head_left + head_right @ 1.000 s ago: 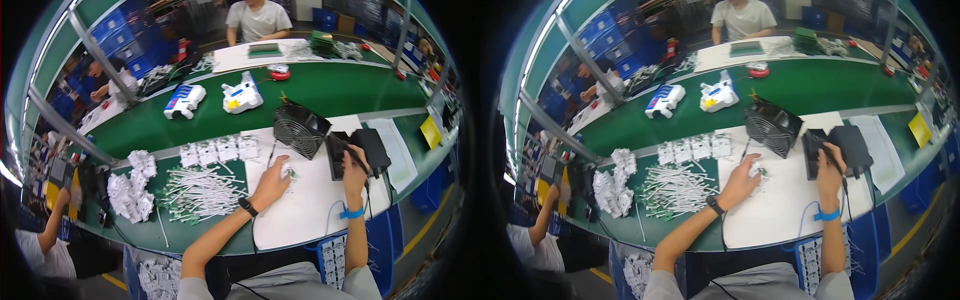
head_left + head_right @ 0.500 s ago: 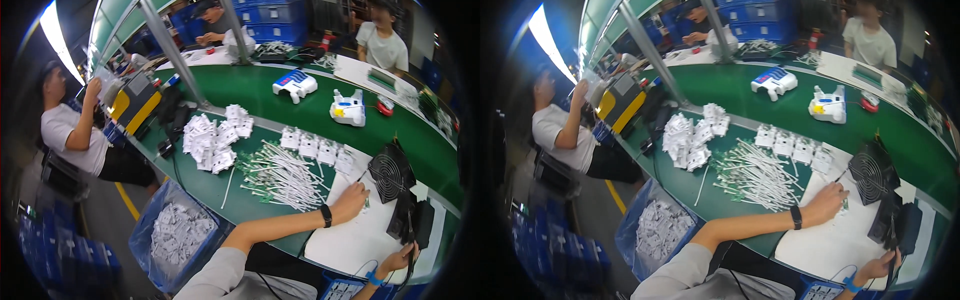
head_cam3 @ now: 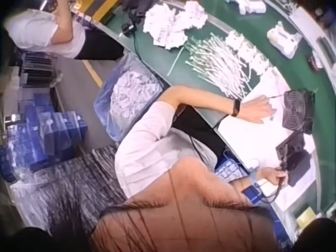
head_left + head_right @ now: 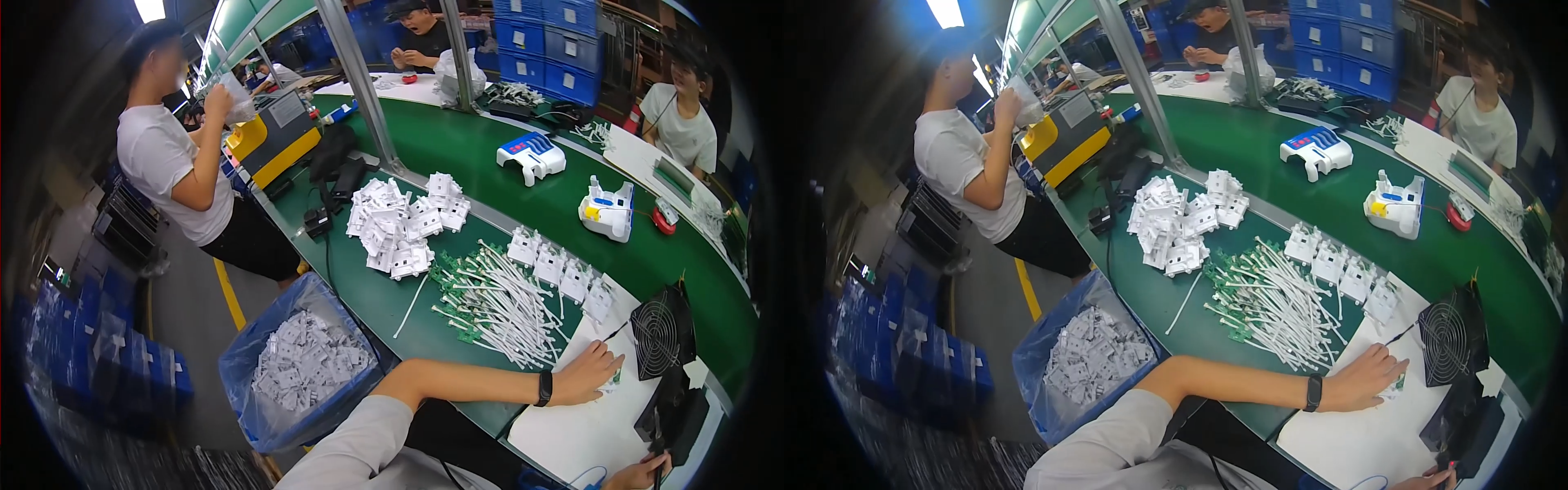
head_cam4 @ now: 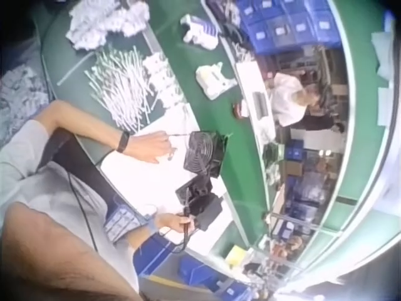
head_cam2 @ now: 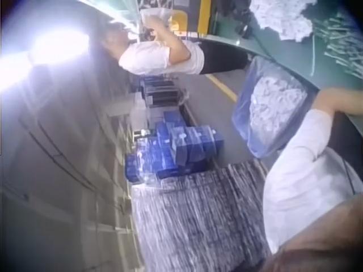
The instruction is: Soldering wires onto small circuit boards at an industrial assembly line station.
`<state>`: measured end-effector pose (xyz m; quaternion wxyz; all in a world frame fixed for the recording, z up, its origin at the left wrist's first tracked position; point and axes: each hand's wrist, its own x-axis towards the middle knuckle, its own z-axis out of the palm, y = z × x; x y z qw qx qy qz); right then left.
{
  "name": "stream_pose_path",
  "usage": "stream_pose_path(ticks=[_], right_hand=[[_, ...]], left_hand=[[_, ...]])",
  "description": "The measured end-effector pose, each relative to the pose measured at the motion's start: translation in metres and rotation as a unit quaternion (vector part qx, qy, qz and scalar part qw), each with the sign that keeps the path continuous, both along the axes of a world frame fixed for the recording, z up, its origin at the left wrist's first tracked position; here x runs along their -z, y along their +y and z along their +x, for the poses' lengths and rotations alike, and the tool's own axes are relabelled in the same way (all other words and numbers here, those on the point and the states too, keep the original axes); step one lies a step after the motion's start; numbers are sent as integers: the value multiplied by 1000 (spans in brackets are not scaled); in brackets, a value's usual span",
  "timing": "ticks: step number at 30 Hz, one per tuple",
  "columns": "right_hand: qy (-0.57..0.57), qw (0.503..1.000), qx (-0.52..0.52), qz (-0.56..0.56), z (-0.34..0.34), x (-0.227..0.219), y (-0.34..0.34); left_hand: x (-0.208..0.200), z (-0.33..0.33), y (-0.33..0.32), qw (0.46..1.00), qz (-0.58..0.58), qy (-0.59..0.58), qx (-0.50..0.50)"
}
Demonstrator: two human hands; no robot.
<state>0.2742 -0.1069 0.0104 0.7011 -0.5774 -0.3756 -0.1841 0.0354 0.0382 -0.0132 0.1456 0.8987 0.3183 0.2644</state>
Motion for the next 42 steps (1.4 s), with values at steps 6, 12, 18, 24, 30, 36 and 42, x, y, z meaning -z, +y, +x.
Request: stream_pose_path(ticks=[6,12,18,24,30,36,42], right_hand=[[13,1000,-18,16,-6,-2,6],[33,999,-11,-12,-3,-1,-7],[46,995,-56,-64,4,24,-6],[103,943,-289,-130,-24,-16,3],[118,936,-256,-210,-33,-39,3],[90,949,-213,-213,-41,-21,32],[65,959,-224,-159,-43,11,39]], left_hand=[[14,-11,-1,997,5,-78,23],[28,2,-2,992,58,-108,25],[29,-10,7,989,65,-132,28],[17,-19,10,997,30,-68,19],[5,-19,13,997,5,-33,63],[-3,-29,22,992,-23,-19,120],[-3,-29,27,990,-24,-23,135]])
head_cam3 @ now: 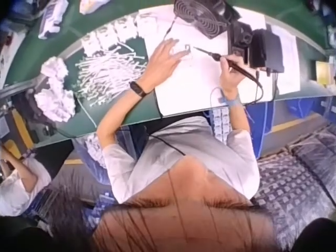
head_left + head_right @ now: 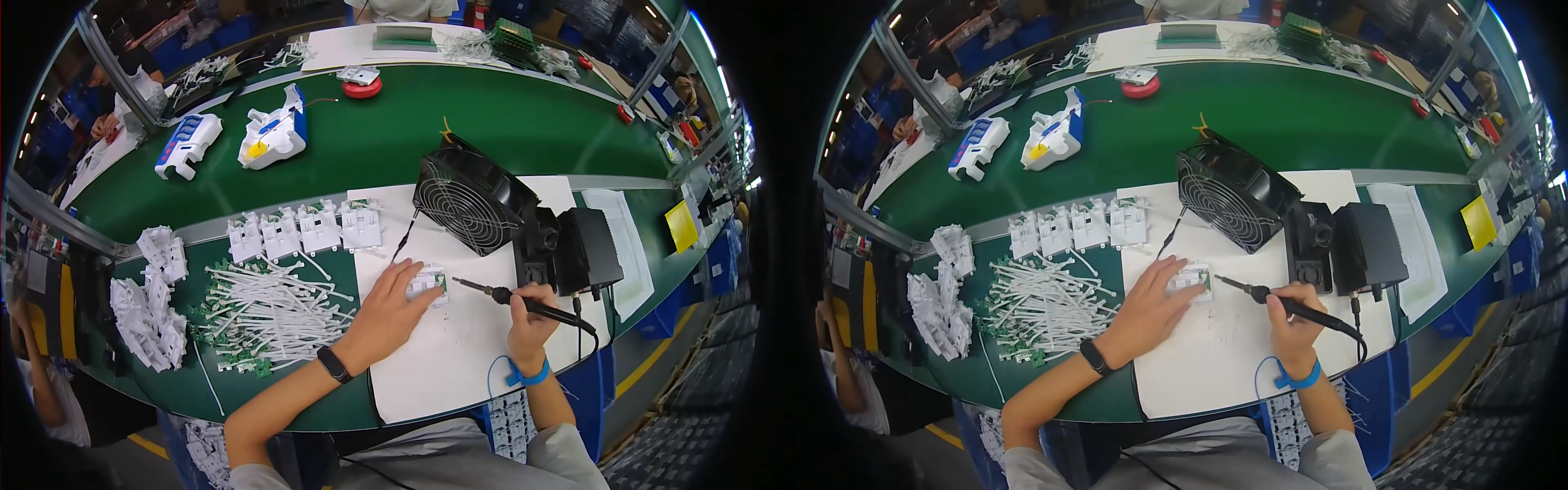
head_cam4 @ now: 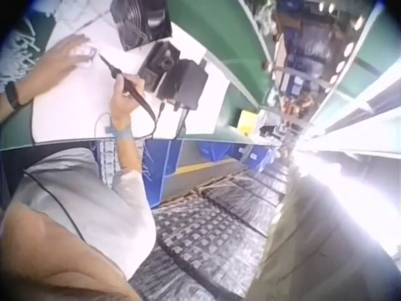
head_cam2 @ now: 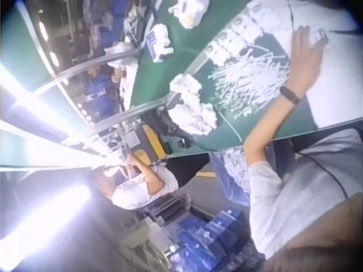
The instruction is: Soldering wires onto small circuit boards at an industrial assembly line station.
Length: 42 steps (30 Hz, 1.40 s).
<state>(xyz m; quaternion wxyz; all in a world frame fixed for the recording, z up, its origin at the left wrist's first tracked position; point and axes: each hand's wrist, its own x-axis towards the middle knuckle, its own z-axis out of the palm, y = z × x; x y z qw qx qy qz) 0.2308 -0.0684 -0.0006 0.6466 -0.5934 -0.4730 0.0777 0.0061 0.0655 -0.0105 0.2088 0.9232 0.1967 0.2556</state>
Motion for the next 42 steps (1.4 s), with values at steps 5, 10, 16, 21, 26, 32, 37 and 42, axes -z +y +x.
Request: stream_pose_path(ticks=[5,10,16,21,26,32,37,42], right_hand=[[-23,999,-20,-42,-4,0,-1],[10,998,-13,-57,-3,4,4],[6,997,-23,-79,-2,6,4],[64,994,-10,-93,-3,5,5],[64,993,5,-102,0,10,4],[26,993,-16,-115,-2,4,4],[-60,993,10,-99,0,5,0],[3,998,-4,-62,1,9,-2]], left_hand=[[-2,-1,4,1000,-3,-4,3],[-3,-1,5,1000,2,-2,0],[-4,-1,5,1000,2,-18,-6],[-3,-2,5,1000,8,-21,-9],[-2,-1,4,999,32,-8,-8],[-2,-1,6,999,37,12,-11],[-3,2,5,999,33,16,-4],[-5,1,3,1000,7,14,4]])
